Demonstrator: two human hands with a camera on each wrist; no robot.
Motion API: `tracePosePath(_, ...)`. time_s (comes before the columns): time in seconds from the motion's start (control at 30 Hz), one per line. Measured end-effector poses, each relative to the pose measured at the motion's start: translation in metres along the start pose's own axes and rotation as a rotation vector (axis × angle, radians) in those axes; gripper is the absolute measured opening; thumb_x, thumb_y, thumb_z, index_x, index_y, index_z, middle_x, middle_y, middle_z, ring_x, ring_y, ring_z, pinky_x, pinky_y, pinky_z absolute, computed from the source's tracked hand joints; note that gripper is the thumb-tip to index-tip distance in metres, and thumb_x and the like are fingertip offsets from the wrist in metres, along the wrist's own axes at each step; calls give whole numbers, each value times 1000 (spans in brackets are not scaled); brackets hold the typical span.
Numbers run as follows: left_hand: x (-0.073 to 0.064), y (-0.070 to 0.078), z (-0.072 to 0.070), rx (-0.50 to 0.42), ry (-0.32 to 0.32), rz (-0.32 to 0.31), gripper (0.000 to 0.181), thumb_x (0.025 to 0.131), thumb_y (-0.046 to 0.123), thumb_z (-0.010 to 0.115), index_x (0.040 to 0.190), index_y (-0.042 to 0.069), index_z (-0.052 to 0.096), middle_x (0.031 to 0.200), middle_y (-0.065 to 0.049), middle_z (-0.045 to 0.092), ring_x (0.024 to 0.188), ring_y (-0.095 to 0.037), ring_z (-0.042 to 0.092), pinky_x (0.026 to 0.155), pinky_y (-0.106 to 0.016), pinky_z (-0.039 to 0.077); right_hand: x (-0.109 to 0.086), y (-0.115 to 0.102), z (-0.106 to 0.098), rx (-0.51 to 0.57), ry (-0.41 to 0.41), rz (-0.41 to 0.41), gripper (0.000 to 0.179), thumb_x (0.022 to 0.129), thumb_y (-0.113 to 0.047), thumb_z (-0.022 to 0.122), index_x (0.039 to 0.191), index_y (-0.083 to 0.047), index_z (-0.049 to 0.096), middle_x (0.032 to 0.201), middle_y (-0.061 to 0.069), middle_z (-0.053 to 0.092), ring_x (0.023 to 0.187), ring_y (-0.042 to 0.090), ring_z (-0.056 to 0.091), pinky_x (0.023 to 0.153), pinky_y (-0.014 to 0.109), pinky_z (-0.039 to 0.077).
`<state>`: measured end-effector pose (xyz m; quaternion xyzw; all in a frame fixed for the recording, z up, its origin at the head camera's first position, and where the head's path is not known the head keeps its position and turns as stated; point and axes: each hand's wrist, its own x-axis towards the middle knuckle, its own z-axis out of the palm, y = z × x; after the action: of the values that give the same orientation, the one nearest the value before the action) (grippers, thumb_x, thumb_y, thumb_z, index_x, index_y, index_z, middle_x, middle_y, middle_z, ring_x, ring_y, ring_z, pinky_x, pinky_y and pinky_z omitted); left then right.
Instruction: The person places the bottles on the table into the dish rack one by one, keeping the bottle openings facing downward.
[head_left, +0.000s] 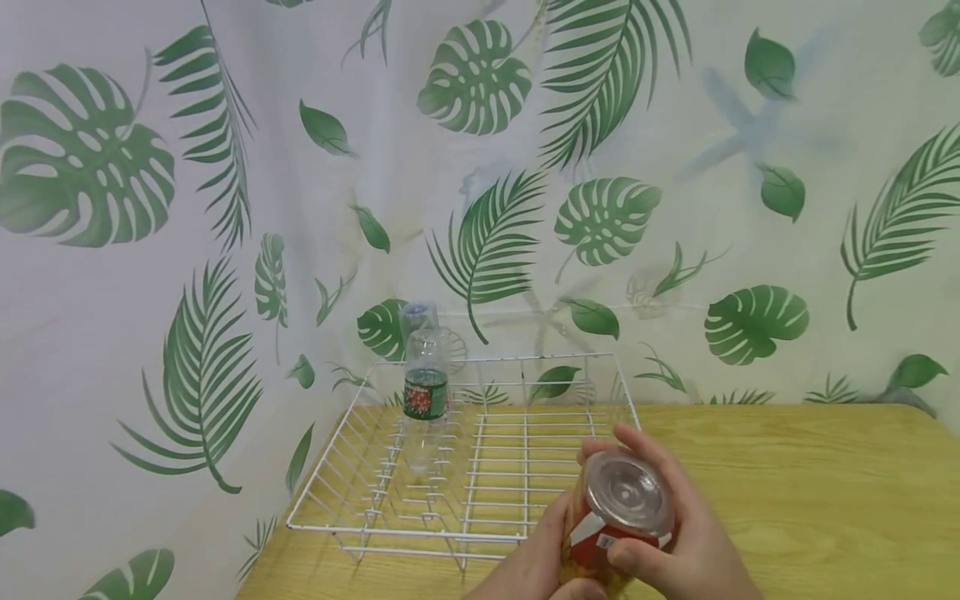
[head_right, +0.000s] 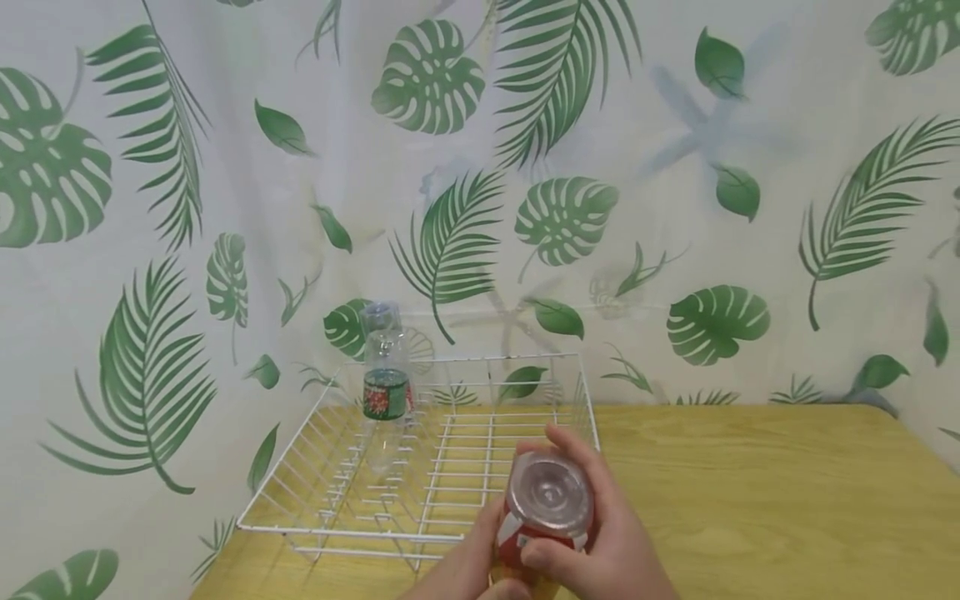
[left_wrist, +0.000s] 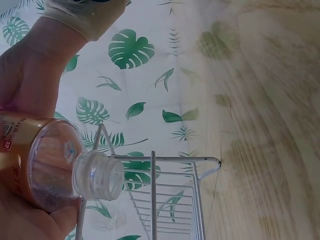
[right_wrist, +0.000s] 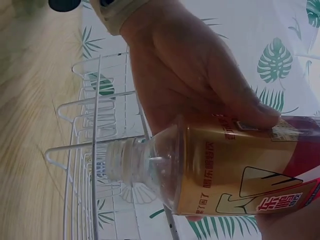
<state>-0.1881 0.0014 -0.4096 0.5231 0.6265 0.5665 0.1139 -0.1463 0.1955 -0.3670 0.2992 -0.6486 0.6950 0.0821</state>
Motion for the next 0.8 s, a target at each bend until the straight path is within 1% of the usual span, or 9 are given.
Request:
tracePosePath(0.07, -1, -1, 0, 127, 2, 12, 68, 98, 20, 49, 147, 17, 2, 137, 0, 41, 112, -9, 50, 95, -27, 43, 0, 0, 1, -1, 18, 24, 81, 84, 8, 64, 148, -11, 19, 141, 16, 42, 122, 20, 48, 89, 30, 49)
tracePosePath(0.17, -2, -2, -1, 326, 15, -3, 68, 98, 24, 49, 147, 17, 1, 137, 2, 41, 112, -6, 50, 95, -26, 43, -1, 1, 2, -44, 52, 61, 76, 83, 8, 64, 145, -10, 25, 136, 13, 48, 117, 19, 51, 85, 30, 50)
tracePosePath(0.23, -4, -2, -1, 396, 24, -53, 67, 98, 28, 49, 147, 21, 4, 135, 4, 43, 110, -5, 50, 94, -24, 43, -2, 0, 3, -77, 75, 90, 69, 83, 7, 65, 141, -9, 30, 132, 12, 53, 113, 19, 54, 82, 31, 52)
tracePosePath(0.33, -4, 0, -1, 404, 28, -129, 66, 96, 33, 52, 145, 26, 8, 132, 5, 47, 107, -3, 51, 93, -23, 43, -2, 0, 2, -128, 96, 119, 64, 82, 5, 67, 137, -7, 35, 126, 9, 56, 107, 19, 56, 79, 33, 53)
tracePosePath(0.4, -3, 2, -2, 346, 32, -193, 64, 95, 36, 54, 144, 30, 13, 126, 8, 50, 104, -3, 53, 91, -23, 44, -3, -1, 1, -137, 95, 134, 64, 82, 4, 67, 136, -9, 36, 126, 7, 55, 106, 18, 56, 78, 34, 54)
tracePosePath(0.5, -1, 6, -6, 319, 35, -255, 63, 91, 43, 57, 142, 36, 21, 123, 11, 51, 105, -3, 52, 91, -26, 44, -3, -1, -2, -137, 54, 85, 65, 82, 7, 66, 137, -7, 34, 128, 9, 54, 106, 19, 56, 77, 35, 54)
tracePosePath(0.63, 1, 10, -17, 451, 18, -255, 69, 90, 50, 56, 146, 37, 18, 138, 12, 42, 122, -8, 44, 96, -35, 43, -3, -3, -6, -117, 24, 46, 66, 82, 10, 64, 138, -6, 32, 128, 11, 55, 105, 21, 58, 76, 37, 54)
tracePosePath(0.7, -2, 14, -25, 525, 27, -266, 71, 91, 52, 53, 148, 37, 13, 145, 13, 33, 128, -10, 37, 98, -40, 42, -2, -3, -7, -126, 38, 60, 67, 81, 10, 65, 138, -7, 33, 127, 9, 55, 103, 20, 58, 75, 37, 55)
tracePosePath(0.8, -10, 20, -41, 603, 103, -314, 70, 92, 53, 49, 148, 39, 10, 148, 16, 26, 133, -10, 31, 101, -47, 38, -2, -3, -8, -135, 51, 77, 66, 82, 9, 65, 138, -9, 34, 126, 7, 55, 103, 20, 58, 75, 37, 55)
